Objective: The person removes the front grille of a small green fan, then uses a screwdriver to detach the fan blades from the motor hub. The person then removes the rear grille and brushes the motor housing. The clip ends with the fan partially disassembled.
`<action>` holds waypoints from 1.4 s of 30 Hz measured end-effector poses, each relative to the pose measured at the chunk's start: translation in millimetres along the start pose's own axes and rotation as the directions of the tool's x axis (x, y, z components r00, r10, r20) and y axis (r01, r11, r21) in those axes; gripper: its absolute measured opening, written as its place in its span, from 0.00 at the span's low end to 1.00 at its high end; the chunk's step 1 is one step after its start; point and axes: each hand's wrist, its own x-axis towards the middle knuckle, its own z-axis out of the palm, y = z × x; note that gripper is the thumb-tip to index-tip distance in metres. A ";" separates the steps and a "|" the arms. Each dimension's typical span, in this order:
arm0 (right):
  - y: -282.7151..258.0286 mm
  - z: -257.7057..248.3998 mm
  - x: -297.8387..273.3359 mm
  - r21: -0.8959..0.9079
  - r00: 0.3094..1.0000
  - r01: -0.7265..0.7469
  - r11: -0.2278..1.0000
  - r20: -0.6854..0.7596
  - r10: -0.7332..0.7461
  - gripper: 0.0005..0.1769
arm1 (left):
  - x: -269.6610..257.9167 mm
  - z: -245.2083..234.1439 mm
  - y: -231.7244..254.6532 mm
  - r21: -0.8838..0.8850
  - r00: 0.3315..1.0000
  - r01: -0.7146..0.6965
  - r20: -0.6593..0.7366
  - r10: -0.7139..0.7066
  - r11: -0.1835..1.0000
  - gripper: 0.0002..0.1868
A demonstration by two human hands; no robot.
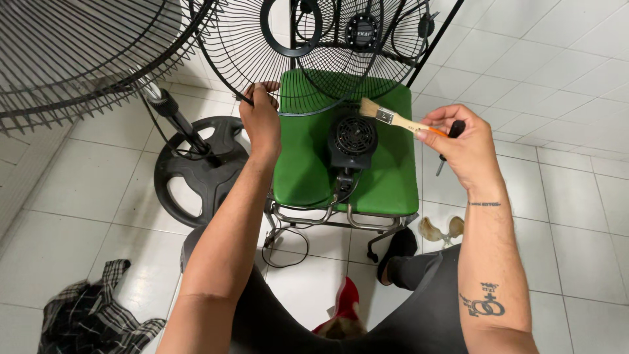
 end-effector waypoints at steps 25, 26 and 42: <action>16.3 38.5 37.7 0.065 0.987 0.134 0.989 0.080 -0.139 0.09 | -10.7 10.3 -14.1 0.012 0.998 -0.052 0.033 0.052 0.999 0.18; 15.9 39.5 37.8 0.087 0.989 0.099 0.991 0.105 -0.108 0.10 | -11.8 9.5 -13.2 0.012 0.999 -0.045 0.032 0.044 0.999 0.18; 13.1 37.0 28.2 0.034 0.971 0.225 0.974 -0.089 -0.221 0.08 | -25.0 1.0 -8.3 0.074 0.997 -0.063 0.046 0.060 0.995 0.19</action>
